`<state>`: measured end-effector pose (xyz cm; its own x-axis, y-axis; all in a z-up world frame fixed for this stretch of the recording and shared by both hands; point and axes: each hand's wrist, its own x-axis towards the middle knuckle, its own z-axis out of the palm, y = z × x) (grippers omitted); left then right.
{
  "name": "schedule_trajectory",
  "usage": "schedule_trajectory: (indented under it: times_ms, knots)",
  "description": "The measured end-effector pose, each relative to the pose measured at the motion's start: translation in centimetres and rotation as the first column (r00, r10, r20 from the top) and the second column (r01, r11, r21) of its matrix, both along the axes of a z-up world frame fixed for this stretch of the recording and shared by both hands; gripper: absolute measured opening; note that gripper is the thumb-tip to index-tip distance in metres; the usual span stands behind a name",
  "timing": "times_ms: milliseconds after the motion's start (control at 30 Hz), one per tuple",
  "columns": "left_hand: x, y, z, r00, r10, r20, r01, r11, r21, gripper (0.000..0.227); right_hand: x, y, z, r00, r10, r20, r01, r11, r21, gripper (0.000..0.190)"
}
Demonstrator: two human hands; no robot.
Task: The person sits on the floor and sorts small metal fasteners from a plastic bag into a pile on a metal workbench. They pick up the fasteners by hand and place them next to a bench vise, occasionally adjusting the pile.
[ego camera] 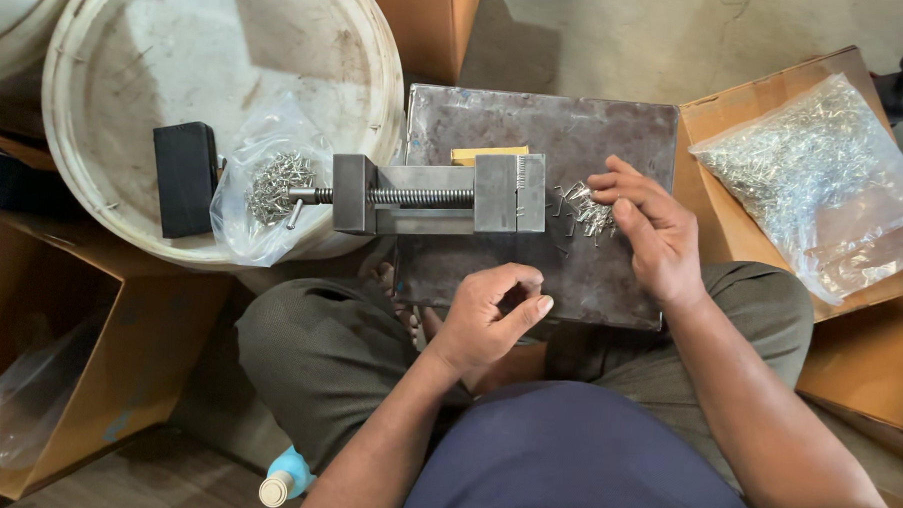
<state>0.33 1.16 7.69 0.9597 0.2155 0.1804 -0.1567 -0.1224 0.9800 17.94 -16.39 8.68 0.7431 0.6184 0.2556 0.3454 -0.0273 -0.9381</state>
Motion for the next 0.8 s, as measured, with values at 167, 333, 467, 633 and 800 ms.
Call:
schedule_trajectory:
  times_ms: [167,333,467,633,800]
  knots:
    - [0.1,0.1,-0.3,1.0,-0.001,-0.018,0.001,1.0,0.019,0.027,-2.4,-0.4,0.2,0.978,0.158,-0.136,-0.124,0.966,0.229,0.023]
    - [-0.1,0.2,-1.0,0.994,-0.032,-0.106,0.028,0.999,-0.04,0.038,-6.1,0.1,-0.1,0.881,0.352,-0.316,-0.244,0.91,0.334,0.025]
    - [-0.1,0.2,-1.2,0.996,-0.078,-0.042,0.075,0.994,-0.077,0.036,-7.1,-0.1,-0.3,0.837,0.392,-0.382,-0.226,0.883,0.411,0.023]
    - [-0.1,0.6,-1.3,0.995,-0.098,0.026,0.099,0.995,-0.021,0.035,-7.9,-0.3,-1.1,0.781,0.439,-0.443,-0.24,0.867,0.437,0.022]
    - [-0.1,0.9,-1.2,0.982,-0.188,0.009,0.189,0.98,-0.056,0.031,-8.4,0.1,-2.2,0.761,0.449,-0.469,-0.294,0.883,0.367,0.021]
